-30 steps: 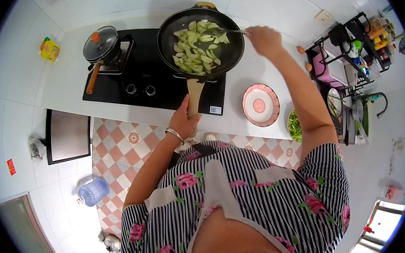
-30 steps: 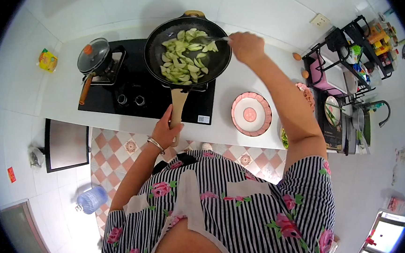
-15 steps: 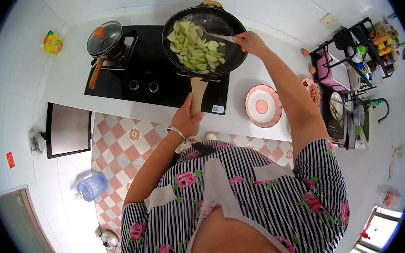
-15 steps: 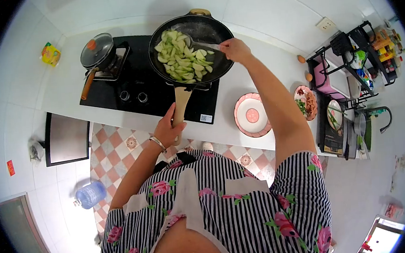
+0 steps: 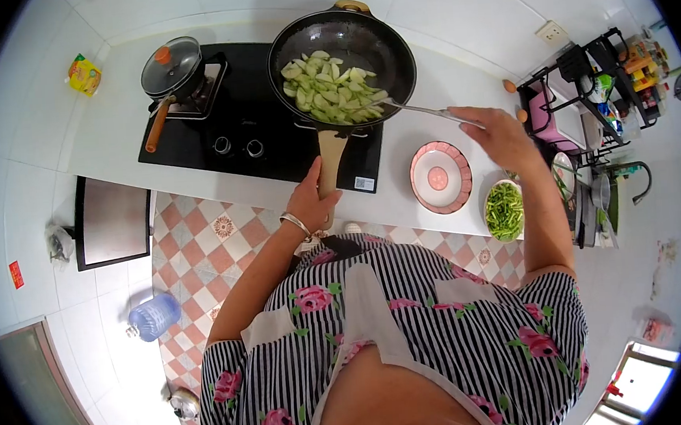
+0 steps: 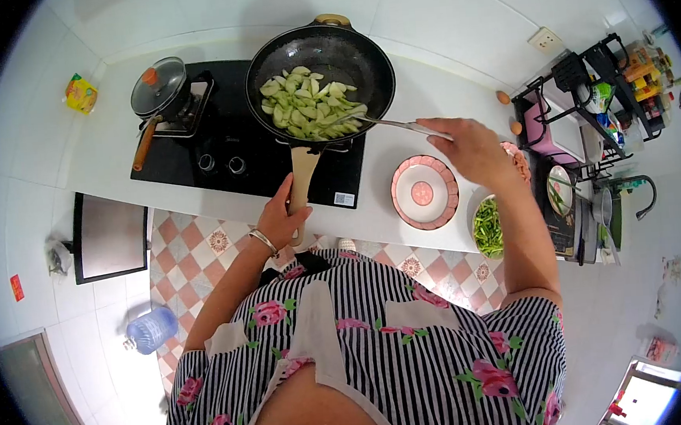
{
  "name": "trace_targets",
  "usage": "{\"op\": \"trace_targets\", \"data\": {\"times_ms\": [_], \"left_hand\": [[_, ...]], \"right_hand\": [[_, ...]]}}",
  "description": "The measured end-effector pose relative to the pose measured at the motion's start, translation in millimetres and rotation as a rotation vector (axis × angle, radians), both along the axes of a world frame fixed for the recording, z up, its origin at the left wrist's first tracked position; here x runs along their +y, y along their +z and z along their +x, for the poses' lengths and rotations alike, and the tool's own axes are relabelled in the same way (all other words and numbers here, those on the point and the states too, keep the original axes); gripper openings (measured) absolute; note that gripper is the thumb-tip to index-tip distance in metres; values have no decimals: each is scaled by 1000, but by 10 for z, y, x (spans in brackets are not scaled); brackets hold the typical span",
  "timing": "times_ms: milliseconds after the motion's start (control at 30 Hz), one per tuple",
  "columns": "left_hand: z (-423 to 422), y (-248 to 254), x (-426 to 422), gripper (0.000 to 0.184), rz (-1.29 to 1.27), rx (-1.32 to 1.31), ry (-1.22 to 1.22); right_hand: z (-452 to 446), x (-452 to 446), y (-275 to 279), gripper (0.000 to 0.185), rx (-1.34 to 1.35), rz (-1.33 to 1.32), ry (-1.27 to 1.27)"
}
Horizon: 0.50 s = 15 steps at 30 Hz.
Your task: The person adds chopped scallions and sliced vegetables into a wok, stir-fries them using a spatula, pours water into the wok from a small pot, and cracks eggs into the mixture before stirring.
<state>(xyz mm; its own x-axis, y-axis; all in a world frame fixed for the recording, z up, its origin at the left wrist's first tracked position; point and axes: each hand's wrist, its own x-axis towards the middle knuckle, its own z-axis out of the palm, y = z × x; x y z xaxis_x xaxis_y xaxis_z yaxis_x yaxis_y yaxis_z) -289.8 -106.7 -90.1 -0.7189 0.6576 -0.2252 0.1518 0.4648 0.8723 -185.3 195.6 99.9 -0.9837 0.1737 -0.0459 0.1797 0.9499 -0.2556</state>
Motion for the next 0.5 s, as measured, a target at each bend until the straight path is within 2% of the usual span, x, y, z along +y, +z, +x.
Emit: {"op": "trace_targets", "data": {"times_ms": [67, 133, 200, 233, 367, 500], "left_hand": [[10, -5, -6, 81, 0, 7, 3], [8, -4, 6, 80, 13, 3, -1], [3, -5, -1, 80, 37, -13, 2], [1, -22, -1, 80, 43, 3, 6], [8, 10, -13, 80, 21, 0, 13], [30, 24, -4, 80, 40, -4, 30]], "right_hand": [[-76, 24, 11, 26, -40, -52, 10], [-348, -10, -340, 23, -76, -129, 7], [-612, -186, -799, 22, 178, -60, 45], [-778, -279, -883, 23, 169, -87, -43], [-1227, -260, -878, 24, 184, 3, -249], [-1404, -257, -737, 28, 283, 99, -309]]}}
